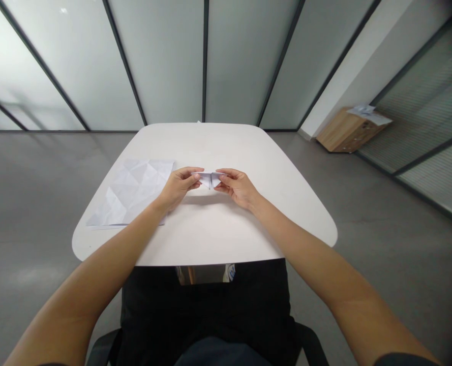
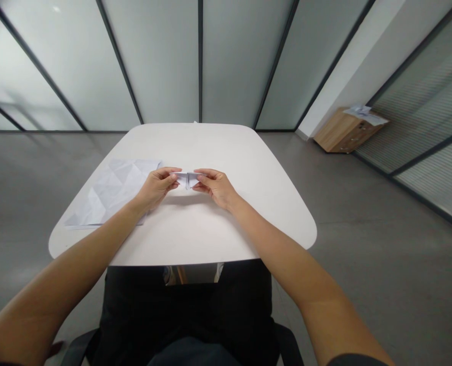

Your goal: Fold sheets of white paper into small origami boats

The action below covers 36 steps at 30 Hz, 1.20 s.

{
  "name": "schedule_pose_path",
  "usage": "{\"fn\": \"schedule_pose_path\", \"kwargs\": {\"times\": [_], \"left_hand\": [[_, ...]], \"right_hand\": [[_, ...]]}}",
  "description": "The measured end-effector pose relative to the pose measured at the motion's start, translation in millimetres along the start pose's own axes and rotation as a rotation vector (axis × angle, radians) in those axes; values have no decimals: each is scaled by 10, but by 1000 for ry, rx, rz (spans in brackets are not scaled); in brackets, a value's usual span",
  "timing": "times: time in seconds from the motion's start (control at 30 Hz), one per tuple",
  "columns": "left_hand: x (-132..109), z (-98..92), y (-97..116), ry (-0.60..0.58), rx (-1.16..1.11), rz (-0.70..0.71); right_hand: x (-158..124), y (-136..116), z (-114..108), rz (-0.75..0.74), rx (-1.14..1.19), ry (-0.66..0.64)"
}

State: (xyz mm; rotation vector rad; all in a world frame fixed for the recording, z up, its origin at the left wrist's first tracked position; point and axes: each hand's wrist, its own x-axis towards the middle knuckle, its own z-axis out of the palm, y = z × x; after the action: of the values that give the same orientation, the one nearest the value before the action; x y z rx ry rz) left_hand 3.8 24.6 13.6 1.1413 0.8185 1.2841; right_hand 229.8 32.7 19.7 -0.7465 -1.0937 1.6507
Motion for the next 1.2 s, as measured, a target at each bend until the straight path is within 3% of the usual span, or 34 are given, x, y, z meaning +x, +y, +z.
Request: {"fn": "schedule_pose_path", "kwargs": {"times": [0.3, 0.5, 0.87, 1.2], "left_hand": [[16, -21, 0, 8, 52, 55], [13, -41, -15, -73, 162, 105], [-19, 37, -40, -77, 289, 23], [-78, 100, 38, -28, 242, 36]], "right_hand": [[-39, -53, -14, -5, 5, -83], [-18, -42, -23, -38, -87, -35], [24, 38, 14, -295, -442, 46], [-8, 76, 96, -257, -356, 14]]}}
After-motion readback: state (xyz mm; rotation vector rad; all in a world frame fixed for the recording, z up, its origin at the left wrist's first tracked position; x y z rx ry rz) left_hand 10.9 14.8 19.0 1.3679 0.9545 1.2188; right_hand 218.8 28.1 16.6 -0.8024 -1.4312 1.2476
